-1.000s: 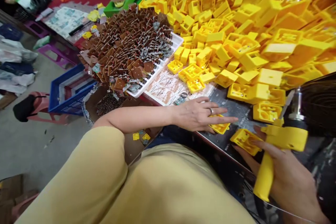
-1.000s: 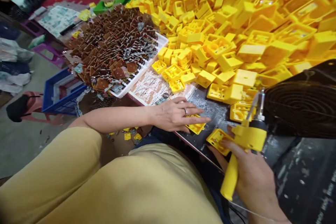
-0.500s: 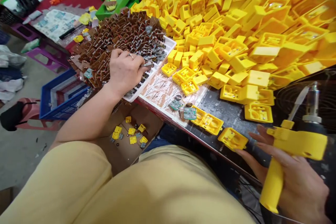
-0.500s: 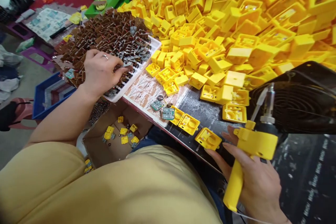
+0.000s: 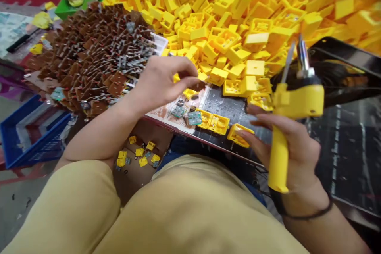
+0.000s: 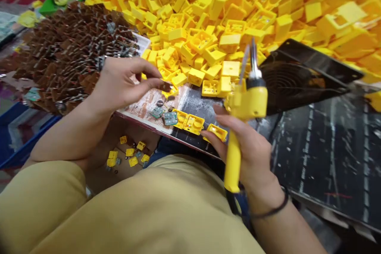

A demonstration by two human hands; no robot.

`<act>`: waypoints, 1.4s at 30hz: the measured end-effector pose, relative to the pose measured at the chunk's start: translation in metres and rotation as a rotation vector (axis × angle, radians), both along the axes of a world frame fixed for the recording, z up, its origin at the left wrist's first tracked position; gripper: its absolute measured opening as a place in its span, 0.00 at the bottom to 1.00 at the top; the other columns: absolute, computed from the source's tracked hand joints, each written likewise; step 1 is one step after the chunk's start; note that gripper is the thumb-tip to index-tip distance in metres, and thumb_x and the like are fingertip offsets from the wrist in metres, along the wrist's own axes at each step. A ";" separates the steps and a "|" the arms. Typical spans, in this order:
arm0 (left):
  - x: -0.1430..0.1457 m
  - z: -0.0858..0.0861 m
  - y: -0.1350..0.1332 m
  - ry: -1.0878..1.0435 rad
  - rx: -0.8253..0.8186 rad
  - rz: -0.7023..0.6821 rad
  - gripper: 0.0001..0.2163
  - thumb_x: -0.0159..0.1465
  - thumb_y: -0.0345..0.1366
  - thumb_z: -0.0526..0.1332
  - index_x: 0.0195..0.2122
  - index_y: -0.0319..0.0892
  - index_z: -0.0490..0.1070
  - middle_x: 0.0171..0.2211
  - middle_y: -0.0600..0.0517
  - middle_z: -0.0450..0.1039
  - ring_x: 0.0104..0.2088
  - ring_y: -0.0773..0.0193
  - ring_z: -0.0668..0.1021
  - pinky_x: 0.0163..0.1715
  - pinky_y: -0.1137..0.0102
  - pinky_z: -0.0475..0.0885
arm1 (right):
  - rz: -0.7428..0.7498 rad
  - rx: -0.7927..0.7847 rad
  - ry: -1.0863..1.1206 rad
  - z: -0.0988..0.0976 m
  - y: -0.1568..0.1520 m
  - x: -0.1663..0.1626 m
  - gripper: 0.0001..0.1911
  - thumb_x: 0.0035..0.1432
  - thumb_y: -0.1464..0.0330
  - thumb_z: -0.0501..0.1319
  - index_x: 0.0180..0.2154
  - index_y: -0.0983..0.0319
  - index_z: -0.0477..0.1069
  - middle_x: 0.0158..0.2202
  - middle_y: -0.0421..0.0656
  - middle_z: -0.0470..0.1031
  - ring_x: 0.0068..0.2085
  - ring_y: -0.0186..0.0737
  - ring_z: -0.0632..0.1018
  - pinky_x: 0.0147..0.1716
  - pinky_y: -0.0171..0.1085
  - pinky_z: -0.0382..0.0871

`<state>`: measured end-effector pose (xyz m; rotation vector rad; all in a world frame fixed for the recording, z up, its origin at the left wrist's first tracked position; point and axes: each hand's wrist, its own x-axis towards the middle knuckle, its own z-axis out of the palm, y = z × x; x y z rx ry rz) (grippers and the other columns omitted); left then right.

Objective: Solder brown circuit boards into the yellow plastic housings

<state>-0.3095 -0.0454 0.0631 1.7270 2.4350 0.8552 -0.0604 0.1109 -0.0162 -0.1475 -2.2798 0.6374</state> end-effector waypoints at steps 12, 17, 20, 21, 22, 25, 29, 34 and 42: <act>0.040 -0.071 0.034 -0.182 0.367 -0.233 0.10 0.71 0.38 0.61 0.45 0.41 0.81 0.44 0.48 0.83 0.46 0.60 0.83 0.50 0.64 0.77 | -0.261 -0.154 0.321 0.012 0.002 -0.015 0.24 0.55 0.74 0.73 0.49 0.55 0.68 0.41 0.36 0.75 0.37 0.34 0.83 0.35 0.31 0.83; 0.066 -0.089 0.054 -0.284 0.438 -0.374 0.23 0.74 0.46 0.59 0.64 0.37 0.72 0.63 0.38 0.73 0.67 0.53 0.72 0.68 0.57 0.67 | -0.180 -0.292 0.492 0.024 -0.003 -0.019 0.25 0.52 0.77 0.74 0.47 0.54 0.69 0.39 0.32 0.73 0.36 0.27 0.82 0.34 0.23 0.79; 0.086 -0.083 0.066 -0.642 0.450 -0.397 0.22 0.75 0.49 0.56 0.59 0.41 0.76 0.62 0.43 0.75 0.66 0.56 0.74 0.68 0.61 0.68 | -0.136 -0.331 0.498 0.028 -0.009 -0.020 0.23 0.55 0.78 0.72 0.48 0.54 0.69 0.38 0.31 0.74 0.37 0.26 0.83 0.37 0.24 0.80; 0.091 -0.081 0.068 -0.790 0.429 -0.385 0.21 0.74 0.50 0.58 0.56 0.41 0.79 0.58 0.44 0.79 0.61 0.56 0.78 0.64 0.63 0.72 | -0.142 -0.340 0.496 0.028 -0.010 -0.019 0.23 0.55 0.77 0.72 0.48 0.54 0.68 0.38 0.31 0.75 0.37 0.27 0.83 0.38 0.24 0.80; 0.095 -0.080 0.070 -0.938 0.401 -0.372 0.21 0.71 0.52 0.61 0.52 0.42 0.81 0.52 0.46 0.82 0.54 0.58 0.82 0.59 0.64 0.76 | -0.153 -0.343 0.498 0.027 -0.011 -0.018 0.23 0.55 0.77 0.73 0.48 0.54 0.68 0.38 0.31 0.76 0.37 0.28 0.83 0.38 0.25 0.81; 0.097 -0.079 0.069 -1.243 0.367 -0.332 0.21 0.63 0.55 0.70 0.42 0.41 0.83 0.31 0.52 0.81 0.30 0.67 0.82 0.38 0.71 0.80 | -0.209 -0.328 0.477 0.024 -0.010 -0.011 0.25 0.53 0.76 0.74 0.49 0.55 0.68 0.38 0.32 0.78 0.36 0.32 0.84 0.34 0.27 0.81; 0.084 -0.071 0.060 -1.030 0.424 -0.279 0.17 0.64 0.51 0.70 0.36 0.40 0.82 0.28 0.53 0.79 0.25 0.71 0.78 0.29 0.76 0.74 | -0.199 -0.281 0.369 0.017 -0.007 0.000 0.29 0.53 0.77 0.73 0.52 0.54 0.67 0.48 0.39 0.80 0.39 0.34 0.84 0.34 0.28 0.82; 0.075 -0.066 0.053 -0.527 0.568 -0.327 0.09 0.69 0.38 0.66 0.41 0.40 0.84 0.35 0.47 0.84 0.34 0.67 0.81 0.37 0.75 0.75 | -0.086 -0.335 0.326 0.013 -0.014 0.003 0.28 0.54 0.80 0.71 0.53 0.54 0.69 0.54 0.43 0.80 0.41 0.37 0.85 0.35 0.31 0.84; 0.084 -0.063 0.055 -0.783 0.659 -0.354 0.07 0.67 0.38 0.69 0.44 0.47 0.86 0.36 0.50 0.84 0.37 0.69 0.81 0.41 0.75 0.77 | -0.104 -0.564 0.386 0.012 -0.023 0.000 0.25 0.54 0.73 0.74 0.50 0.51 0.70 0.46 0.37 0.79 0.44 0.38 0.85 0.35 0.30 0.84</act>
